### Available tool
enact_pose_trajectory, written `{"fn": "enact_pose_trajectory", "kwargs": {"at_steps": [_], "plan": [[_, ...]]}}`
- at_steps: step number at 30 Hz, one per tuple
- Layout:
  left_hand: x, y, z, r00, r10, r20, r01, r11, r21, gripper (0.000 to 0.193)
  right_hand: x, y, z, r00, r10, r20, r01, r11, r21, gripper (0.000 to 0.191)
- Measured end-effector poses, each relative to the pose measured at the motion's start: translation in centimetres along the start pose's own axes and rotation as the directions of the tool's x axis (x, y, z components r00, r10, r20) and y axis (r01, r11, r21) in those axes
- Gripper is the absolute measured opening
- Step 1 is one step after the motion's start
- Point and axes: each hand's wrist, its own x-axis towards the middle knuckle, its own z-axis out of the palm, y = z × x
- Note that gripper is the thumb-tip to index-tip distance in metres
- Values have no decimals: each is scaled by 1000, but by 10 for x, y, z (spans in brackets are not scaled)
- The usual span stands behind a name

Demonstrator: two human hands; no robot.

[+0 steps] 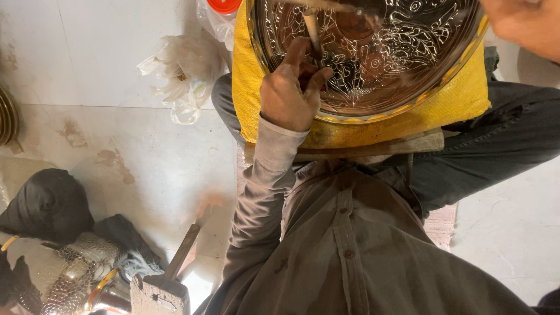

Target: The person sits cross-legged on the floor with a large decorative brass plate resting on a padded lap board. They hold a small chisel against the engraved pattern with one hand and strike it with a wooden mallet in the other hand, working the design across the plate surface.

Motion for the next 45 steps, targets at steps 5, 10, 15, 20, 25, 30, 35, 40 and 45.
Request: {"fn": "enact_pose_trajectory", "kwargs": {"at_steps": [5,10,15,20,25,30,35,40,45], "plan": [[7,-2,1,998,59,-24,-58,998,12,26,-6,-13,-10,995,-91,-33,91,996,-8,26],[12,-2,-14,995,29,-97,-39,994,-102,34,-8,-50,-37,961,-269,-64,265,962,-65,28],[32,-15,-22,965,242,100,-231,967,-104,29,-19,-93,-60,905,-374,-205,352,926,-136,37],[40,-18,-21,964,197,179,-180,978,-110,34,-21,-104,-65,839,-456,-297,409,888,-209,49],[40,-15,-23,967,188,174,-173,980,-99,38,-26,-65,-43,857,-440,-270,399,896,-194,39],[41,-13,-22,960,217,179,-205,975,-84,36,-19,-11,-3,978,-206,11,201,962,185,41],[42,-16,-22,967,182,177,-160,979,-130,32,-11,7,3,998,-55,-4,55,998,-18,28],[37,-20,-18,973,205,108,-205,979,-12,28,2,-2,0,1000,-19,0,19,1000,-14,29],[25,-19,-10,993,120,-4,-120,992,45,37,8,-7,-3,1000,-5,1,5,1000,-9,30]]}}
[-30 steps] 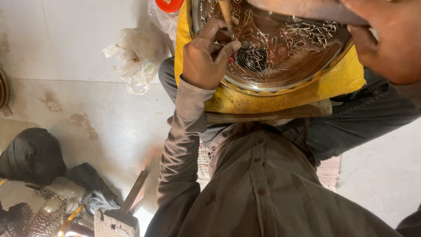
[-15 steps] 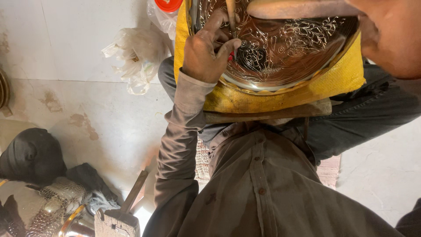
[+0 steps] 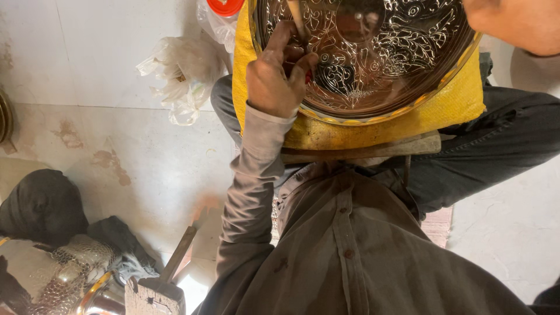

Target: The person sits cross-legged on the floor with a large decorative brass plate resting on a padded lap board. They hold a small chisel against the engraved pattern with one hand and strike it with a wooden mallet in the other hand, working the design across the plate surface.

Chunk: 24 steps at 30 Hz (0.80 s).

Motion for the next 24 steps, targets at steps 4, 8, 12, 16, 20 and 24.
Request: {"fn": "enact_pose_trajectory", "kwargs": {"at_steps": [4,8,12,16,20,24], "plan": [[-13,11,10,989,-118,-86,121,992,30,38,3,-3,0,1000,-5,-1,5,1000,0,30],[-25,18,15,972,-106,-210,112,994,18,40,5,-10,-1,1000,-6,4,6,1000,5,31],[-23,12,16,970,-78,-231,75,997,-19,43,5,-20,-4,1000,-9,4,9,1000,3,31],[-24,8,15,974,-76,-212,80,997,8,47,5,-27,-5,1000,-8,2,8,1000,9,32],[-23,5,17,974,-59,-220,62,998,8,53,6,-28,-6,1000,-9,-1,9,1000,6,32],[-25,2,18,979,-87,-183,90,996,7,40,5,-22,-3,1000,-5,-3,5,1000,5,33]]}}
